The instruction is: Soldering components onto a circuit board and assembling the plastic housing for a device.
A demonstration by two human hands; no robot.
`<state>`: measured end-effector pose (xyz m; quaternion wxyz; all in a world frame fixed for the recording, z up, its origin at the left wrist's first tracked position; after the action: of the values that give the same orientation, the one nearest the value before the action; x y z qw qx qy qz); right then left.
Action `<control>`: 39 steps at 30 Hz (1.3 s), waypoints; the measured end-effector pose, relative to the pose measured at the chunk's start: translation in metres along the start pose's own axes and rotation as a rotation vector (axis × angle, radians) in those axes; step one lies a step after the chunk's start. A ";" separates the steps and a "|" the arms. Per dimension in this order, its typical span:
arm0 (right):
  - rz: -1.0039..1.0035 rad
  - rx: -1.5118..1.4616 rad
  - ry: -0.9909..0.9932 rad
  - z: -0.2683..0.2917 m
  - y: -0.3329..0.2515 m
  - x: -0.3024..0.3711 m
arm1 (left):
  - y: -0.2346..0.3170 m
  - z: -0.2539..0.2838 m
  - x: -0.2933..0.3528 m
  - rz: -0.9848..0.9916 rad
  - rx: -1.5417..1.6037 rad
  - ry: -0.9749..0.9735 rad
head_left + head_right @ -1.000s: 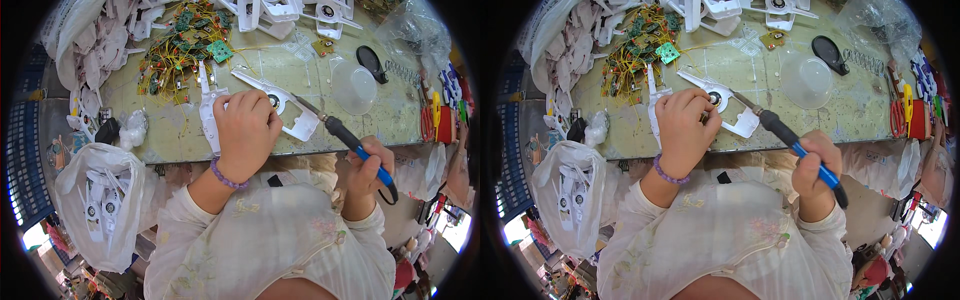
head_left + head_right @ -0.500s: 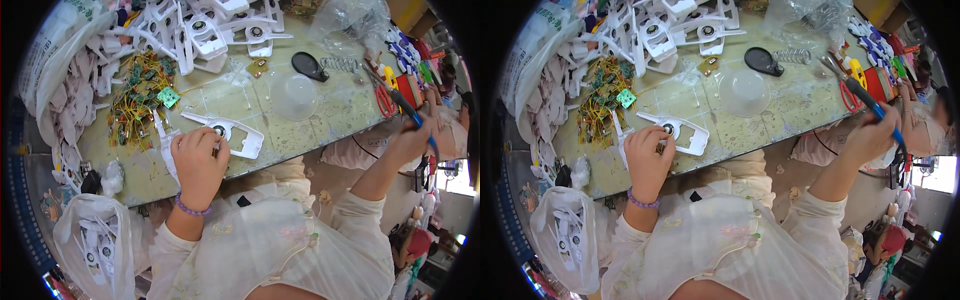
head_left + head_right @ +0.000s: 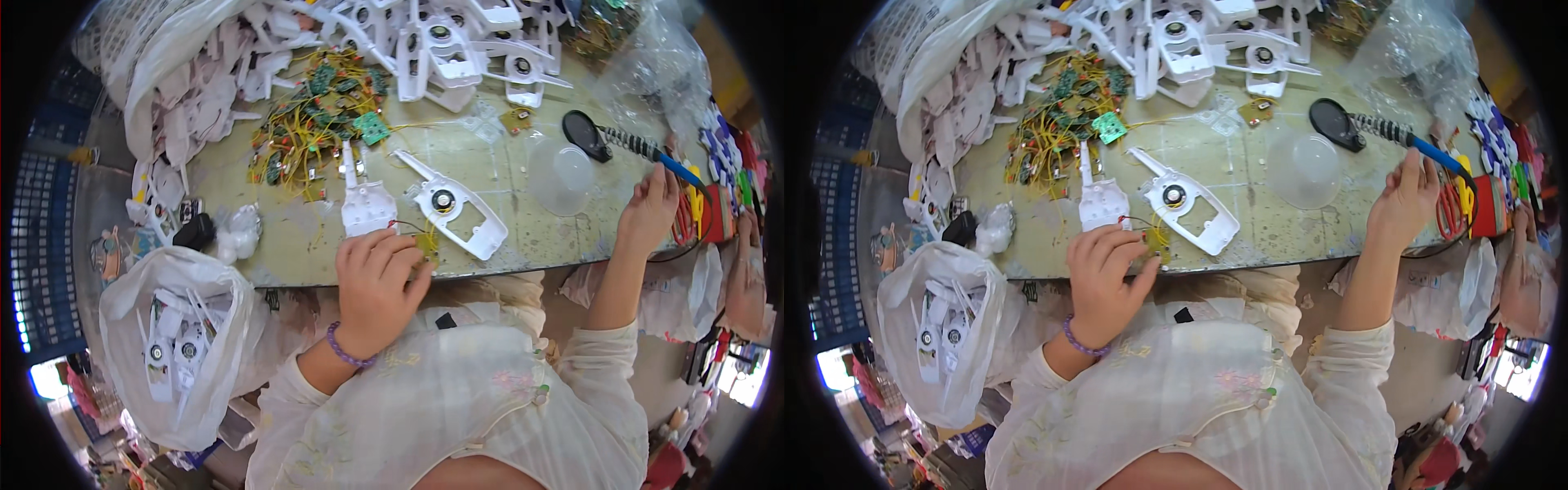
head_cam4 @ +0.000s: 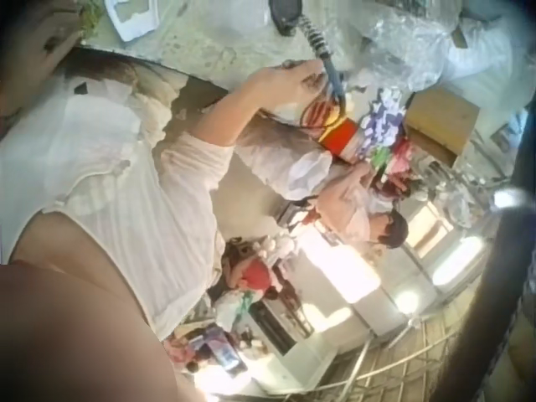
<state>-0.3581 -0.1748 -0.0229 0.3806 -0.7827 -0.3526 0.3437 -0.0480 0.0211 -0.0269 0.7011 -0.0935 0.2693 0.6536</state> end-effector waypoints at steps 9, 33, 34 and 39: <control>0.278 0.674 -1.202 -0.065 -0.015 0.135 | 0.005 0.002 0.005 0.117 -0.142 -0.140; 0.970 0.504 -1.498 -0.130 -0.017 0.194 | -0.087 0.018 -0.037 -0.063 -0.196 0.019; 0.975 0.506 -1.496 -0.130 -0.018 0.198 | -0.086 0.016 -0.036 -0.059 -0.201 0.016; 0.900 0.637 -1.601 -0.128 -0.006 0.212 | -0.094 0.008 -0.029 0.081 -0.022 -0.003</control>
<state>-0.1474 -0.0448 -0.0145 0.0552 -0.2392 -0.0655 0.9672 0.0450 -0.0121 -0.0262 0.6735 -0.0892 0.2649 0.6843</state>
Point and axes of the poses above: each hand's wrist, its own x-axis away from the middle knuckle, its own z-axis out of the back of the hand, y = z × x, the point moved 1 cm from there along -x, towards the middle knuckle, and after that the axes turned 12 degrees about -x, right-handed, at the moved point
